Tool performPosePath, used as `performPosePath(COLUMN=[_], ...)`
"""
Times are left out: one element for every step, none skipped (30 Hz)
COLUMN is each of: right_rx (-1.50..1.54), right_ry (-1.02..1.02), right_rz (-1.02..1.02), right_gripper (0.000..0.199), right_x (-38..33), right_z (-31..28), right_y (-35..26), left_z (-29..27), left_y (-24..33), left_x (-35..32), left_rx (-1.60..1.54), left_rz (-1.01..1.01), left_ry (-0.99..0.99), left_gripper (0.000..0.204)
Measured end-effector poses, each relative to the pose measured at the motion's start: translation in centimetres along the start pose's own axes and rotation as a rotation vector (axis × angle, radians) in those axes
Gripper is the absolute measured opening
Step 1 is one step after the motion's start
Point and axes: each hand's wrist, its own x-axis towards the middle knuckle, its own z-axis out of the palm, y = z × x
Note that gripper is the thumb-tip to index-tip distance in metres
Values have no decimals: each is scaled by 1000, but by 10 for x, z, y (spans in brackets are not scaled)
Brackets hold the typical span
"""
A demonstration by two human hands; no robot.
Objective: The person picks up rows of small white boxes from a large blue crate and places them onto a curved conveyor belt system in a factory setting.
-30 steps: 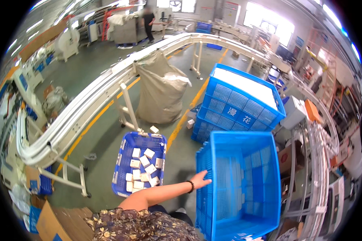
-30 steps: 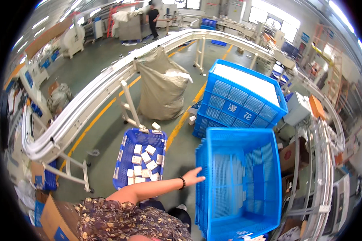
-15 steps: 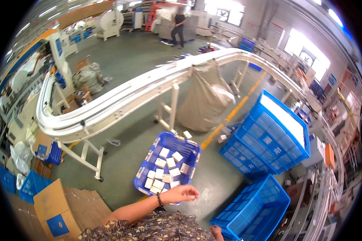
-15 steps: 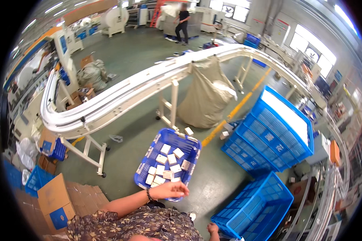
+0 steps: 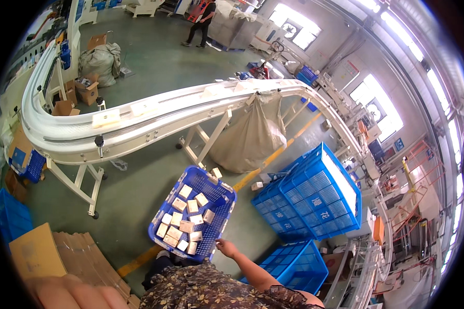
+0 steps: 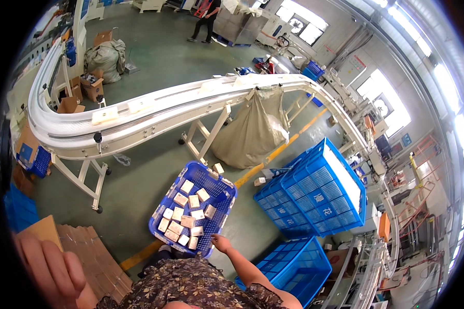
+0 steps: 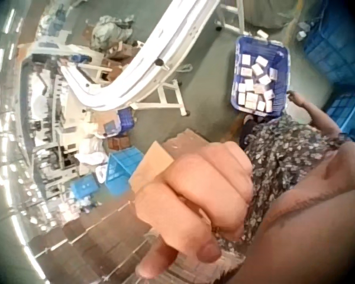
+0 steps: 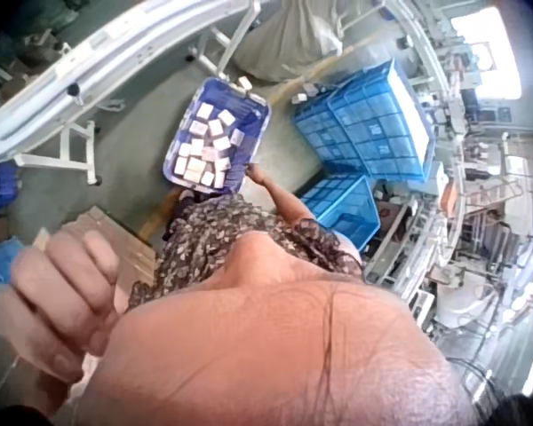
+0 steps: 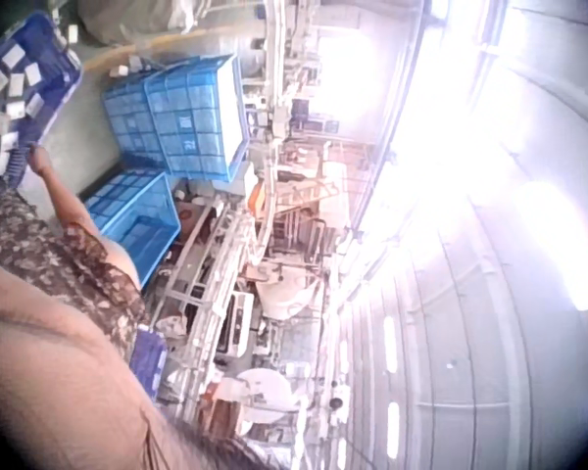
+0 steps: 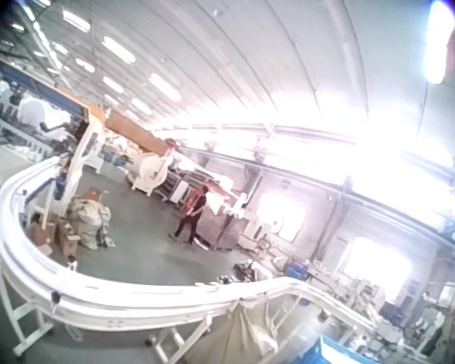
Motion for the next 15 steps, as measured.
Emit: performPosePath(right_rx=[-21,-46,-69,-121,-167,-197,-220,-273,-323,-294,-263,-252,-243,-154,-72], right_ry=[-35,-69,-109,-172,-238,-306,-373,-408,-444,-437,-434,-378,-319,-295,-274], right_rz=[-15,-31,-67,-83,-111,-118,-129,-103,-72,-43,-9,43,94,188,276], right_gripper=[41,41,41,42,43,43,44,44,44,44,44,44,45,44,44], right_x=[2,5,15,15,17,17,16,15,14,17,15,9,4,-2,-4], right_z=[0,3,6,10,16,20,25,34,44,49,53,57,58,58,57], right_y=[-1,4,6,12,13,15,21,40,63,76,89,98,102,104,105], left_z=[-4,4,16,27,40,54,65,62,57,33,10,-15,-40,-62,-86], left_y=[-1,7,0,-7,-15,-22,-27,-28,-27,-24,-22,-22,-22,-27,-29], left_x=[-1,1,6,10,15,29,42,45,47,36,29,23,17,8,10], left_rx=[5,60,134,206,288,294,302,275,248,201,120,43,-17,-52,-8], left_rz=[-25,-71,-42,-18,-5,-27,-52,-76,-99,-123,-187,-278,-370,-416,-450], left_ry=[2,106,193,282,373,467,558,508,461,282,70,-151,-360,-489,-586], left_gripper=[44,31,25,20,17,18,19,24,30,42,47,52,57,59,51])
